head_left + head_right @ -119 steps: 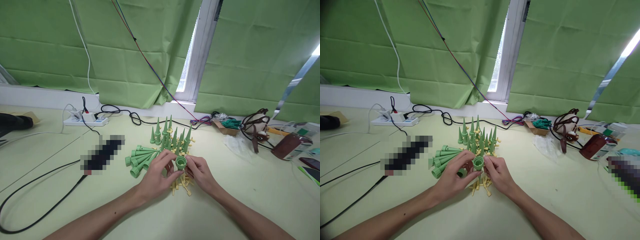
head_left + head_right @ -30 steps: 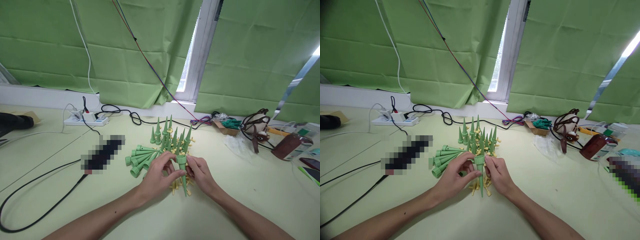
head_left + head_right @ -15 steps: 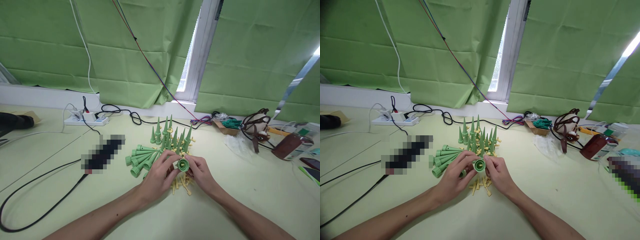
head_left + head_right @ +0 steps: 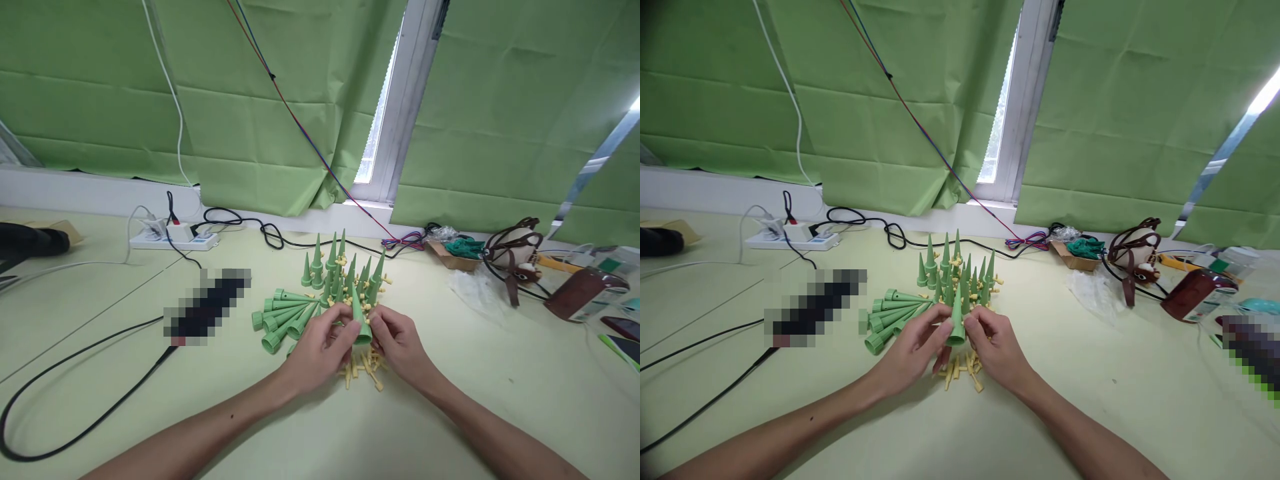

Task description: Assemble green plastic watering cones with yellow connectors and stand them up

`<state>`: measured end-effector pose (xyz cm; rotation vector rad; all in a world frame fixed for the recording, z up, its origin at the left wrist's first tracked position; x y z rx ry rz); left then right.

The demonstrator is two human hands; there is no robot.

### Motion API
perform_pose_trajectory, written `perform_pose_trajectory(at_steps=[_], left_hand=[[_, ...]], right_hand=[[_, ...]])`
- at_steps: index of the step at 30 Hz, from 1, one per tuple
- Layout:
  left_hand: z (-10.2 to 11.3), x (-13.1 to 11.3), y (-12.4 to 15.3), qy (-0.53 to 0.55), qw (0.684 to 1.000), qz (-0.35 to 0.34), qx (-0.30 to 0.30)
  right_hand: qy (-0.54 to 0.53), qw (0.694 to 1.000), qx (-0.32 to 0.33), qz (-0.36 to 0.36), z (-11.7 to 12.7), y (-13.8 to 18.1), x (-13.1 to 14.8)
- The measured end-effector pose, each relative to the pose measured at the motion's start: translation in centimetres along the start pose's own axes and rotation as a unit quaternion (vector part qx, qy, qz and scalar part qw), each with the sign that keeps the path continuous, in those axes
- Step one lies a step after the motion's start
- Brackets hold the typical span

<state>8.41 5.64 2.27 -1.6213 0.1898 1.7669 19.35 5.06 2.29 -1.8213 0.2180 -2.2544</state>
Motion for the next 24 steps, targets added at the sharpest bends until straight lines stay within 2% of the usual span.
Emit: perform_pose_trajectory(at_steps=[8, 15, 24], left_hand=[[0.4, 0.1, 0.0, -0.054, 0.998, -0.014, 0.002], [0.9, -1.6, -0.2, -0.116, 0.991, -0.057, -0.020], [1.2, -1.8, 0.0, -0.211, 0.971, -0.111, -0.028]], right_hand=[[0.002, 1.000, 0.019, 0.005, -0.3, -0.1, -0.4], [0.015, 1.000, 0.017, -0.005, -0.3, -0.3, -0.8], [0.028, 0.999, 0.021, -0.016, -0.3, -0.5, -0.8]])
Point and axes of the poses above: each hand's wrist, its own y-axis away from the middle knuckle, its own z-axis out of the back of the hand, x = y × z, the point moved 10 cm from there along -y, towards the middle knuckle, and after that the axes turned 10 degrees about -z, right-handed, at the moved point
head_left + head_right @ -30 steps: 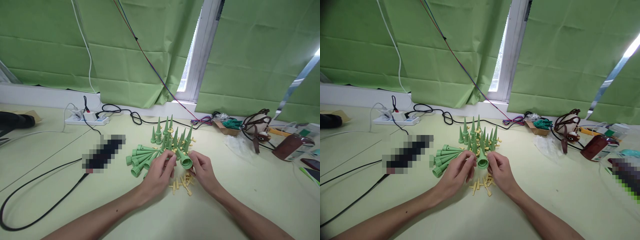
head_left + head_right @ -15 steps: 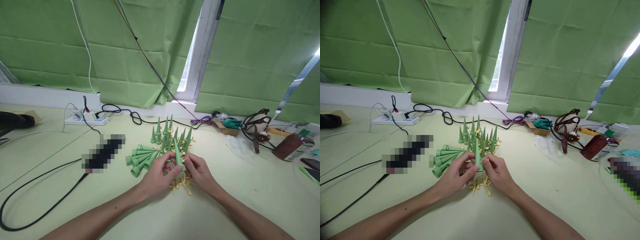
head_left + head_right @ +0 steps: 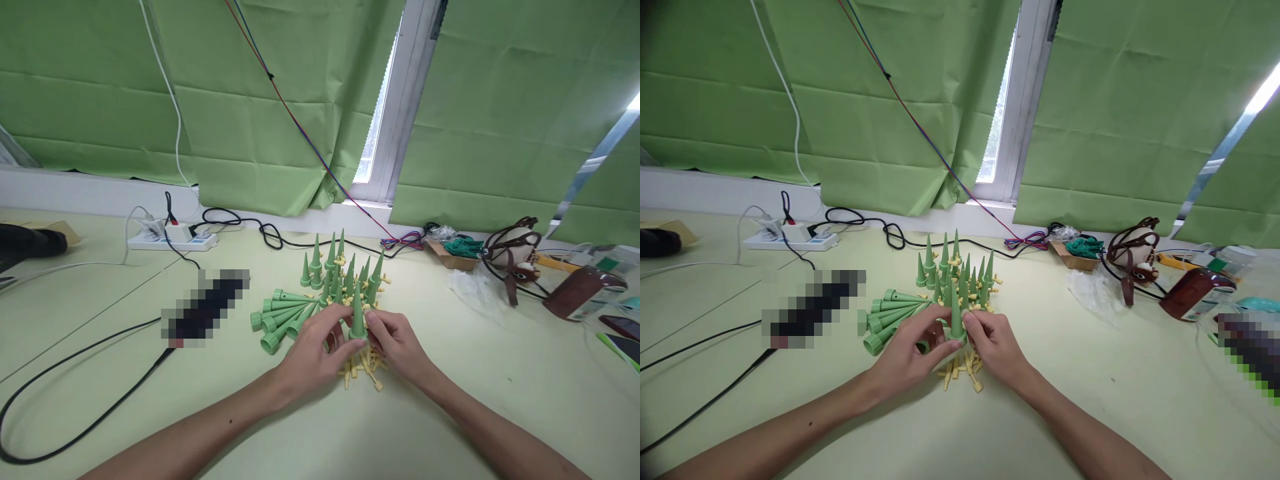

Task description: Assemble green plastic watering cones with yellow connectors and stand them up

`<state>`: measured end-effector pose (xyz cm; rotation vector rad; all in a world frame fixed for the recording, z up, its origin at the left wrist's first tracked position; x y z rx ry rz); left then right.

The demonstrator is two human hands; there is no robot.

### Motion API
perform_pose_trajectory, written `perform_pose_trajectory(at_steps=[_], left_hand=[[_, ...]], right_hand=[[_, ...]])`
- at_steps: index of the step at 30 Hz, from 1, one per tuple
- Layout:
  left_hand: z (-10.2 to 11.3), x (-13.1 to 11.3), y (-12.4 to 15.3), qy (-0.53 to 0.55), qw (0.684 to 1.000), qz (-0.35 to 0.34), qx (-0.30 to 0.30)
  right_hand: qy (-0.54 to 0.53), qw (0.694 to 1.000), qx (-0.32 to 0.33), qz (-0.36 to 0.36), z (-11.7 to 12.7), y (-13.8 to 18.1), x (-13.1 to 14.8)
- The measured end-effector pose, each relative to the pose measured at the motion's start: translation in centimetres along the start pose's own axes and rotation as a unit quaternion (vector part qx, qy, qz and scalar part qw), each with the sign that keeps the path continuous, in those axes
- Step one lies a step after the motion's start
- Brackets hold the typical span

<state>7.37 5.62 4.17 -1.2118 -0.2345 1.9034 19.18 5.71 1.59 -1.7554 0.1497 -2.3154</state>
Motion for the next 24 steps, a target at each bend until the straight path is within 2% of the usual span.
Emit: perform_pose_trajectory(at_steps=[5, 10, 17, 24], left_hand=[[0.0, -0.3, 0.1, -0.018, 1.000, -0.011, 0.004], [0.2, 0.0, -0.2, -0.007, 1.000, 0.019, -0.007], [-0.7, 1.9, 0.1, 0.108, 0.990, 0.096, 0.000], [-1.5, 2.7, 0.4, 0.167, 0.977, 0.133, 0.016]], right_hand=[[0.015, 1.000, -0.014, 0.004, 0.1, -0.1, 0.2], [0.066, 0.997, -0.036, 0.025, 0.1, 0.1, 1.0], [0.180, 0.978, -0.043, 0.094, -1.0, 0.9, 2.3], [0.211, 0.964, -0.068, 0.149, -1.2, 1.5, 3.1]])
Point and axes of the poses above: each hand's wrist, its own y-axis away from the middle knuckle, its own z-axis out of the back of the hand, x = y × z, the point moved 10 cm from there along -y, towards the middle knuckle, and after that the axes turned 10 degrees about -z, right-handed, at the moved point
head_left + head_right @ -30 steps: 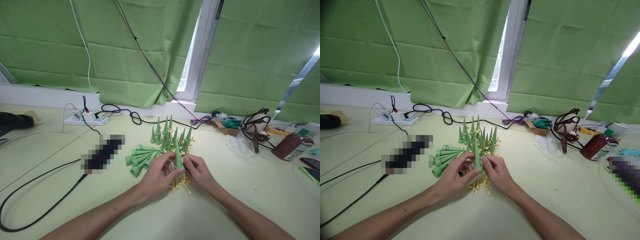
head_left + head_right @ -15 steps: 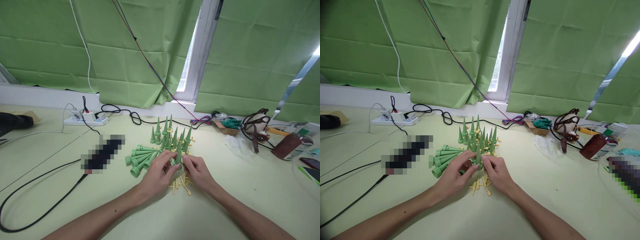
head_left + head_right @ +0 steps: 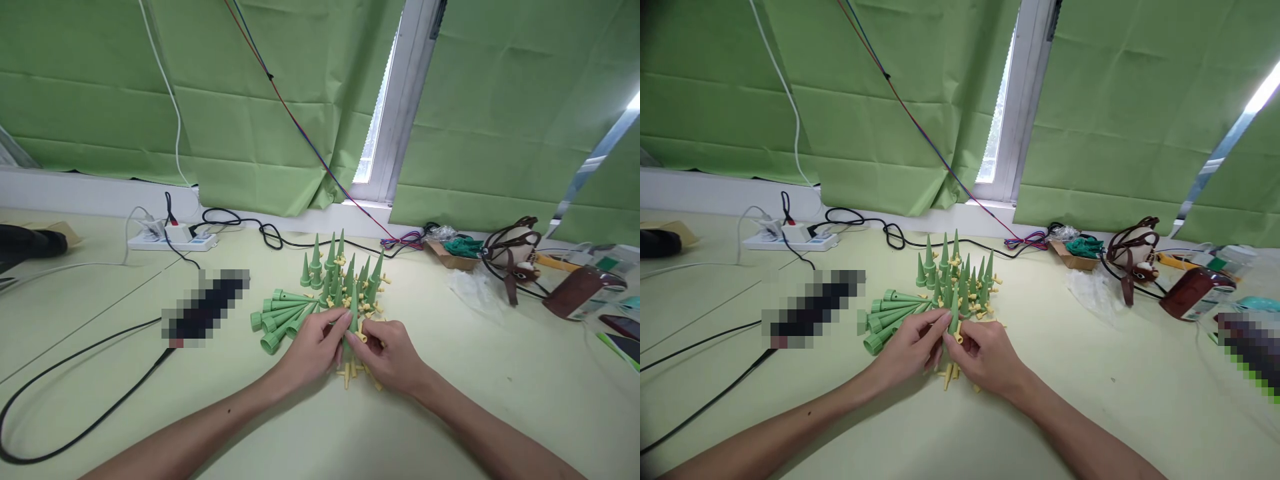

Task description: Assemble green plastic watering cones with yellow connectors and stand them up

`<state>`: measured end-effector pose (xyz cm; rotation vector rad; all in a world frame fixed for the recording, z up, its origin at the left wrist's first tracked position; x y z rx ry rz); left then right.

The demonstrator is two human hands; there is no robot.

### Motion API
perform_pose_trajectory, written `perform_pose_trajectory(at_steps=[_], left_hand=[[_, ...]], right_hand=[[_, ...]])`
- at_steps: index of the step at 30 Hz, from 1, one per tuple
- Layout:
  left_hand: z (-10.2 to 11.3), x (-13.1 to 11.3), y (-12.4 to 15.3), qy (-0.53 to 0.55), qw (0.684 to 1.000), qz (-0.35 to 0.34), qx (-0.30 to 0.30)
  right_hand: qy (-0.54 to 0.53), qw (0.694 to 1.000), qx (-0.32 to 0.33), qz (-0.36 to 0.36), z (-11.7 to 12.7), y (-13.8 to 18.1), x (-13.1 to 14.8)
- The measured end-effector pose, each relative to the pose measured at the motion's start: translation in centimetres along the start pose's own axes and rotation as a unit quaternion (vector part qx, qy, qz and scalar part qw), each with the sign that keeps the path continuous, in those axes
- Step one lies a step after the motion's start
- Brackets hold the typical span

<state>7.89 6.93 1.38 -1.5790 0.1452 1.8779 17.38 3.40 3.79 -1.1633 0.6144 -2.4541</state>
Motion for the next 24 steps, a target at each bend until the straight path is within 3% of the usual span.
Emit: perform_pose_trajectory(at_steps=[24], left_hand=[[-0.6, 0.5, 0.3, 0.002, 1.000, 0.016, 0.009]], right_hand=[[0.053, 0.998, 0.014, 0.034, -0.9, 0.1, 1.3]])
Point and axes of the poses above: each hand's wrist, its own y-axis away from the middle knuckle, its own z-axis out of the back of the hand, x = y × z, the point moved 10 cm from there along -y, towards the middle knuckle, and after that the axes turned 10 degrees about -z, right-handed, at the moved point
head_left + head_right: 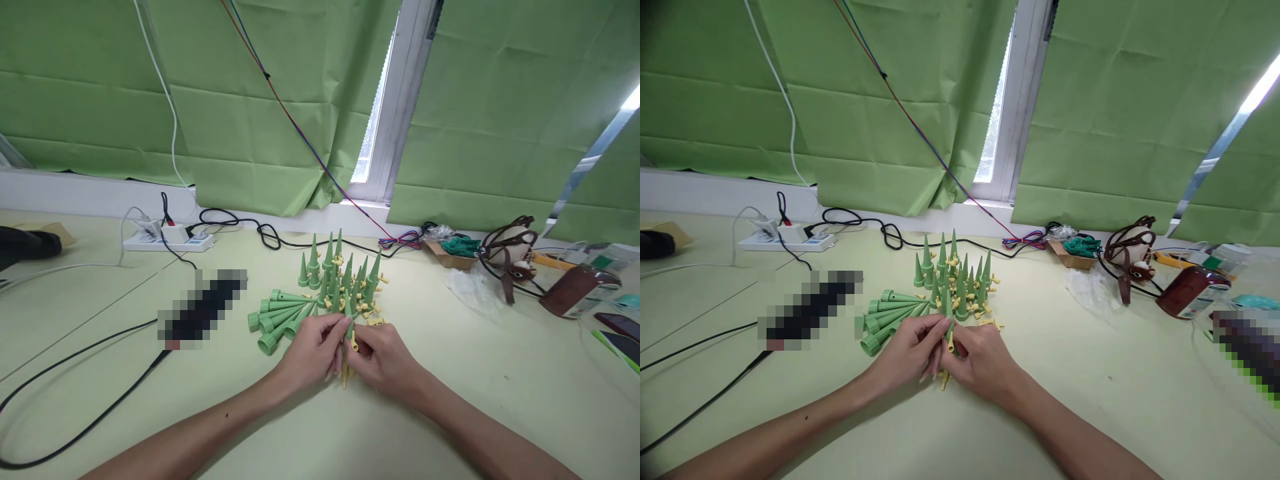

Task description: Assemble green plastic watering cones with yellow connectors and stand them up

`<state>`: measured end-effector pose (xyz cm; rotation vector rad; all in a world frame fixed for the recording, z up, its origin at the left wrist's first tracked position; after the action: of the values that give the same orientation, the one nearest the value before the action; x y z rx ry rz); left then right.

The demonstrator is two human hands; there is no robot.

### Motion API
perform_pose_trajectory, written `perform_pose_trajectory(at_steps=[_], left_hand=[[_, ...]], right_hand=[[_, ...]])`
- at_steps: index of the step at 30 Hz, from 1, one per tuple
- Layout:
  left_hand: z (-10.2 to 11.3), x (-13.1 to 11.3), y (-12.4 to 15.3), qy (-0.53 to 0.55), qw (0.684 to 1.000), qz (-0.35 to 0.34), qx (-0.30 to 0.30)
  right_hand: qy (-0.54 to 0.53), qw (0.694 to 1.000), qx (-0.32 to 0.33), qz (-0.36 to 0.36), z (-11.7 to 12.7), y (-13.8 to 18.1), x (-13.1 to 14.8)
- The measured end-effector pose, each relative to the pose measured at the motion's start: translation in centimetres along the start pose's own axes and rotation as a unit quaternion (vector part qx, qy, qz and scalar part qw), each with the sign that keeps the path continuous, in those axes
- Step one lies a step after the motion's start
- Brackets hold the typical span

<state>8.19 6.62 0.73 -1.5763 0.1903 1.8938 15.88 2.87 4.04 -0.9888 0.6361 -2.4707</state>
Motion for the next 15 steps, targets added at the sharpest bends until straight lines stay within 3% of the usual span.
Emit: perform_pose_trajectory(at_steps=[15], left_hand=[[-0.15, 0.29, -0.02, 0.003, 1.000, 0.005, -0.001]], right_hand=[[0.011, 1.000, 0.013, 0.004, -0.22, -0.06, 0.18]])
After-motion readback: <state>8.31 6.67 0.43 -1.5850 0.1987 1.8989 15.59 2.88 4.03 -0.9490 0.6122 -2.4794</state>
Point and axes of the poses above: each hand's wrist, its own y-axis away from the middle knuckle, its own z-axis out of the back of the hand, x = y × z, the point moved 10 cm from there along -y, towards the middle knuckle, and after that the axes turned 10 degrees about -z, right-handed, at the moved point
